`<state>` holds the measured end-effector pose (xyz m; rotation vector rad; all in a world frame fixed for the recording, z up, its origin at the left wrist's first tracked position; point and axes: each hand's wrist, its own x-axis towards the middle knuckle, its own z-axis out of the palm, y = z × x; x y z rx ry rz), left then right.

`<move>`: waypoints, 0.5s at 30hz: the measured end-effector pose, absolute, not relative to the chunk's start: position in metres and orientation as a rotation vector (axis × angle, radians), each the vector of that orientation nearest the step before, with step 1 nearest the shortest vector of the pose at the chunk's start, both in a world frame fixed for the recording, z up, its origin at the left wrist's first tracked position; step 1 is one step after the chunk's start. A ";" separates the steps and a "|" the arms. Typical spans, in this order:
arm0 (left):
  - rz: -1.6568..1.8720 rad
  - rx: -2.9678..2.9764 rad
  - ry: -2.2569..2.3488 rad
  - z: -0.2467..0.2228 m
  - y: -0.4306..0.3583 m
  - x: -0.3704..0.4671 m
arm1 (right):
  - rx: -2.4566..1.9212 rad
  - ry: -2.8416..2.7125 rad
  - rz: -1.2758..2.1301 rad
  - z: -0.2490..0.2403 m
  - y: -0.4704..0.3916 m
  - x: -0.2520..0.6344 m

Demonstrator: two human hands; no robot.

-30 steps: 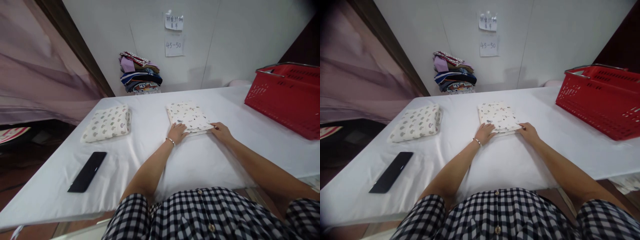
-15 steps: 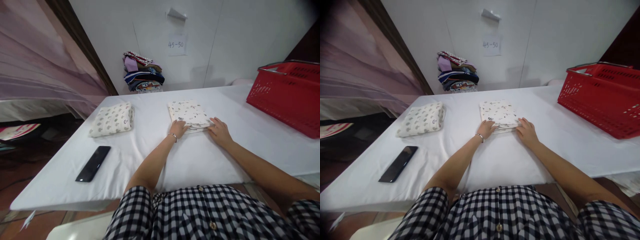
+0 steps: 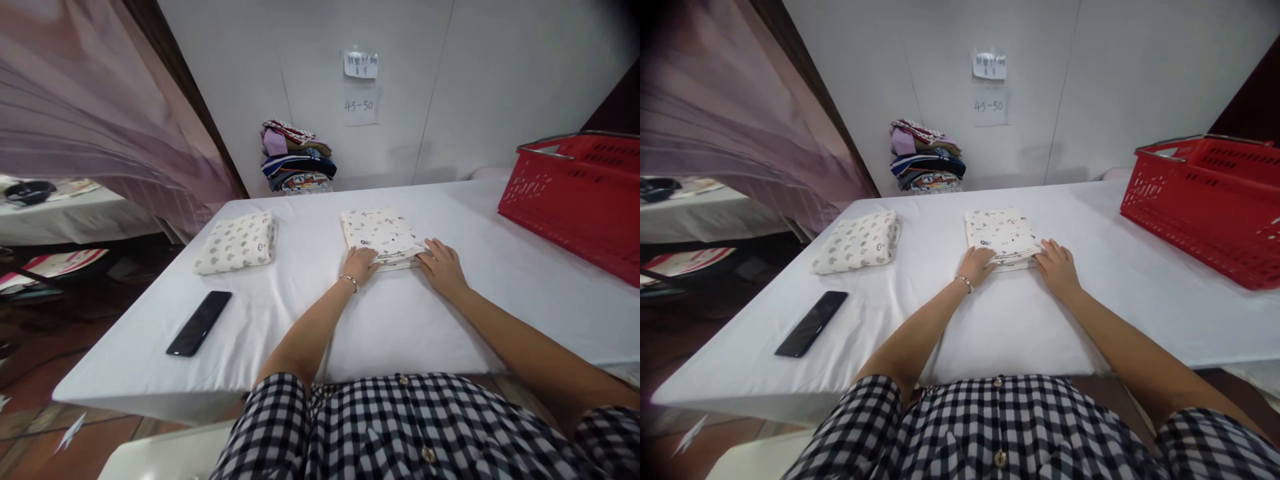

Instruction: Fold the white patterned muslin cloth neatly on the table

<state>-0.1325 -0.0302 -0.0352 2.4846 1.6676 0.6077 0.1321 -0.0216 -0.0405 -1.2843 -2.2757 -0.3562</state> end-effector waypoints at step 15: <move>0.599 2.456 1.694 -0.039 -0.030 -0.132 | -1.157 -2.386 -0.218 -0.036 -0.005 0.135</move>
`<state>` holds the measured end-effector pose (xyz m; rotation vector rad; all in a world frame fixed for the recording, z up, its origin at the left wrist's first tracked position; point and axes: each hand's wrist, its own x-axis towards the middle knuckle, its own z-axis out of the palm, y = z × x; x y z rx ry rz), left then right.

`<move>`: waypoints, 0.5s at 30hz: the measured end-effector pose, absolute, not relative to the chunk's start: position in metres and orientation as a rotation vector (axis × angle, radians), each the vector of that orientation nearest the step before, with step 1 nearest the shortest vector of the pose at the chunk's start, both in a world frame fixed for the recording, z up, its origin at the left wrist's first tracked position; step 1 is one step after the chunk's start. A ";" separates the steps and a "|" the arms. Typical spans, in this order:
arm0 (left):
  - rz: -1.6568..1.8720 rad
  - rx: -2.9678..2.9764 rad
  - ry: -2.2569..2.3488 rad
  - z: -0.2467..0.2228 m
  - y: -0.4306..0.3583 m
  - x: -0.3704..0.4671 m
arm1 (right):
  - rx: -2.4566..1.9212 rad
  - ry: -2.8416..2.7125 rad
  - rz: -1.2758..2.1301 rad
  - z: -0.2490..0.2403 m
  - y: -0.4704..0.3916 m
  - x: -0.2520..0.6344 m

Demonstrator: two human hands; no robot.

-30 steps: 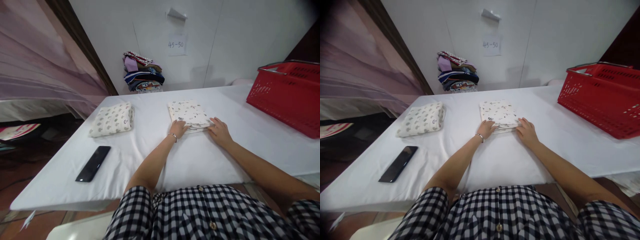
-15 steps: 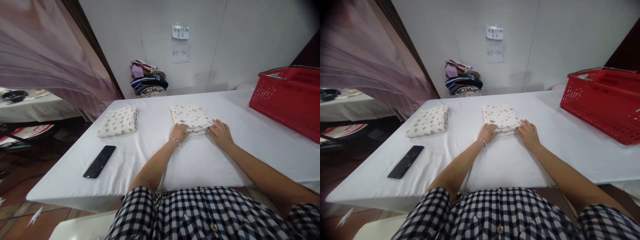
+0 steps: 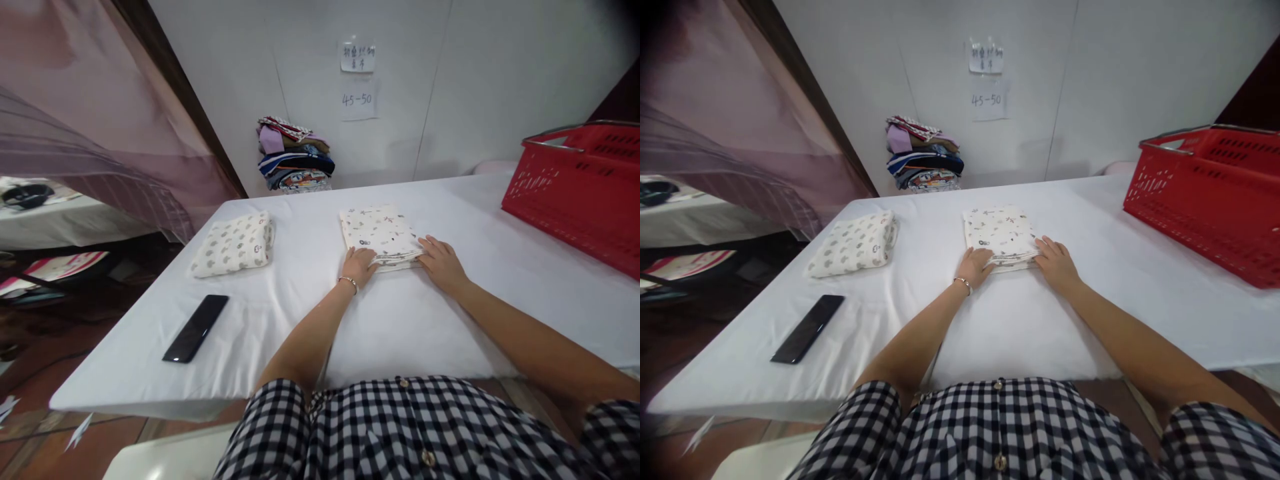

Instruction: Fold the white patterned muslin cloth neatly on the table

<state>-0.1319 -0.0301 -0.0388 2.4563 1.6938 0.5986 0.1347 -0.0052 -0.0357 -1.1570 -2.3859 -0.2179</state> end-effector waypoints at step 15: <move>0.575 2.571 1.642 -0.040 -0.039 -0.136 | -1.032 -2.435 0.072 -0.045 -0.005 0.155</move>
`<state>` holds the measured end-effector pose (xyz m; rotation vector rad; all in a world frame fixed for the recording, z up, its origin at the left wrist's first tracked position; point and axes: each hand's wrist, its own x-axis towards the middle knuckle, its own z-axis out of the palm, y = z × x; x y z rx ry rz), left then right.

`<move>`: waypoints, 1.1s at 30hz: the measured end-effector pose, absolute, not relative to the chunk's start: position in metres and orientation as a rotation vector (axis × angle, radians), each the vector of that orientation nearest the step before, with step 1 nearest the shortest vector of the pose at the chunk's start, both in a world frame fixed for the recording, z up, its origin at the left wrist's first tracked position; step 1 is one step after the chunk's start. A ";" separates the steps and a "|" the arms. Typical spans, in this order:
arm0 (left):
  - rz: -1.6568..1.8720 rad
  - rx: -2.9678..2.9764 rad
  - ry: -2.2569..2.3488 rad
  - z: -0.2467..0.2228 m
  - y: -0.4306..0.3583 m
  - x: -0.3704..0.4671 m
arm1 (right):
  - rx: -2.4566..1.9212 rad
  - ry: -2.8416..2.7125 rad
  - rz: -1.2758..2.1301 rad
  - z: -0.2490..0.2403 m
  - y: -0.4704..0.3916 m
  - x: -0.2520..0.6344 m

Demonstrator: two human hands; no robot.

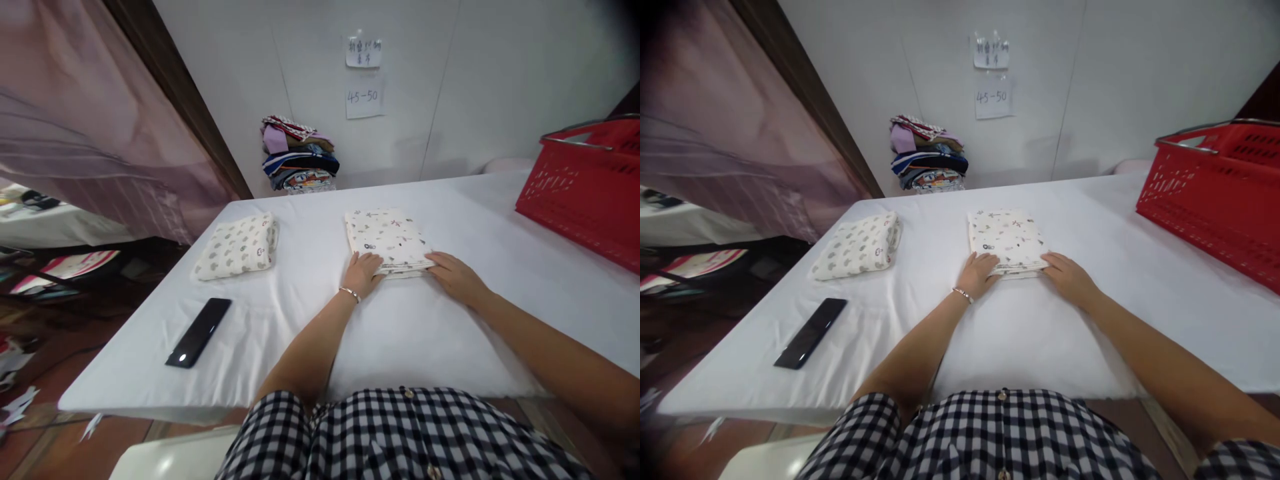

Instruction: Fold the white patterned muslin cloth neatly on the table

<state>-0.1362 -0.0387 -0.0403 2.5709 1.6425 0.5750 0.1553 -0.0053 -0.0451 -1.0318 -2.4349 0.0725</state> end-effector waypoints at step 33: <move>1.005 1.659 2.034 -0.031 -0.046 -0.136 | -1.188 -2.458 0.248 -0.018 0.061 0.072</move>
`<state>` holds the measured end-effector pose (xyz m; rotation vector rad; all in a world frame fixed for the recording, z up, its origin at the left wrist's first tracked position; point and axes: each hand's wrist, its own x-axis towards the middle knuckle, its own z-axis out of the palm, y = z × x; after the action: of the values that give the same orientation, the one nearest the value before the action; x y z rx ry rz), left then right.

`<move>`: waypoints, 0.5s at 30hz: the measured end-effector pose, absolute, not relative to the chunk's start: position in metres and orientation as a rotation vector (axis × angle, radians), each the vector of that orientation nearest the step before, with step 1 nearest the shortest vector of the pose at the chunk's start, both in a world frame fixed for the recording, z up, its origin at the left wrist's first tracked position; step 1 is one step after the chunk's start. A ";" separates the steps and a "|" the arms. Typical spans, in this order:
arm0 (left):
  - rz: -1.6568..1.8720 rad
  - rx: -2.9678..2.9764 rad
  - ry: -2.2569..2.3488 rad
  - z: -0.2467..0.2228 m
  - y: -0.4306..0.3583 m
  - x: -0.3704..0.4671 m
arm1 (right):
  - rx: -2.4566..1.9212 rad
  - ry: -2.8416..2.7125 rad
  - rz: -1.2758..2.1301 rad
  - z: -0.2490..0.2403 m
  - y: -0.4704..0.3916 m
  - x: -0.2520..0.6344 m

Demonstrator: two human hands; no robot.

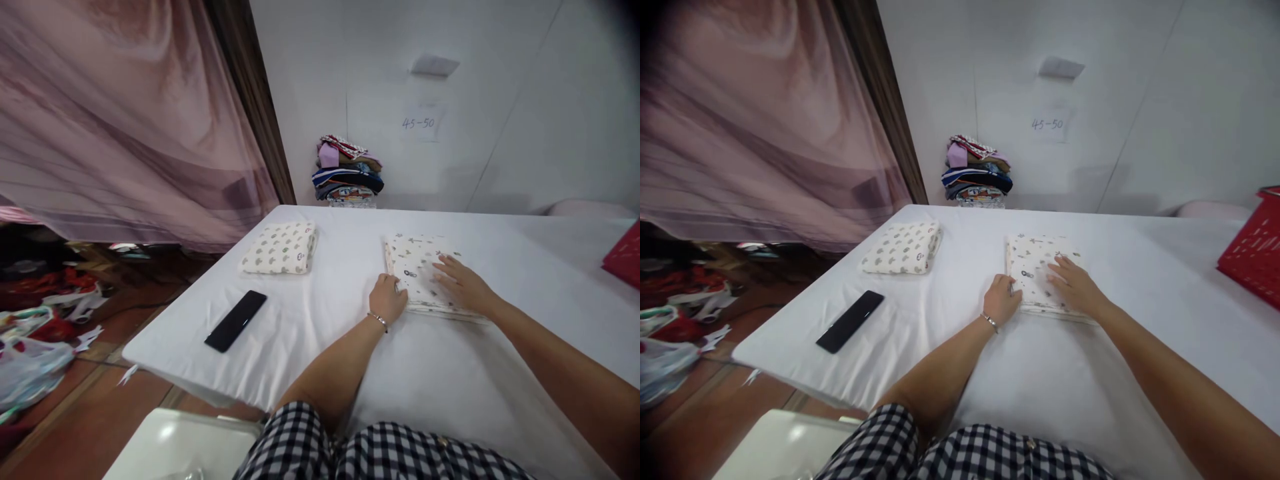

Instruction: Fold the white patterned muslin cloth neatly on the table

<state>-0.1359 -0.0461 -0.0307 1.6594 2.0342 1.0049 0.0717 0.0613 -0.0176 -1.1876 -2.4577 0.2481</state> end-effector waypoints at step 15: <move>0.928 1.392 1.969 -0.023 -0.044 -0.135 | -1.489 -2.668 0.086 -0.013 0.103 0.011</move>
<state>-0.1348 -0.0443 -0.0230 1.3919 1.9694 0.9284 0.0109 0.1025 -0.0129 -1.4893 -2.6677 0.0857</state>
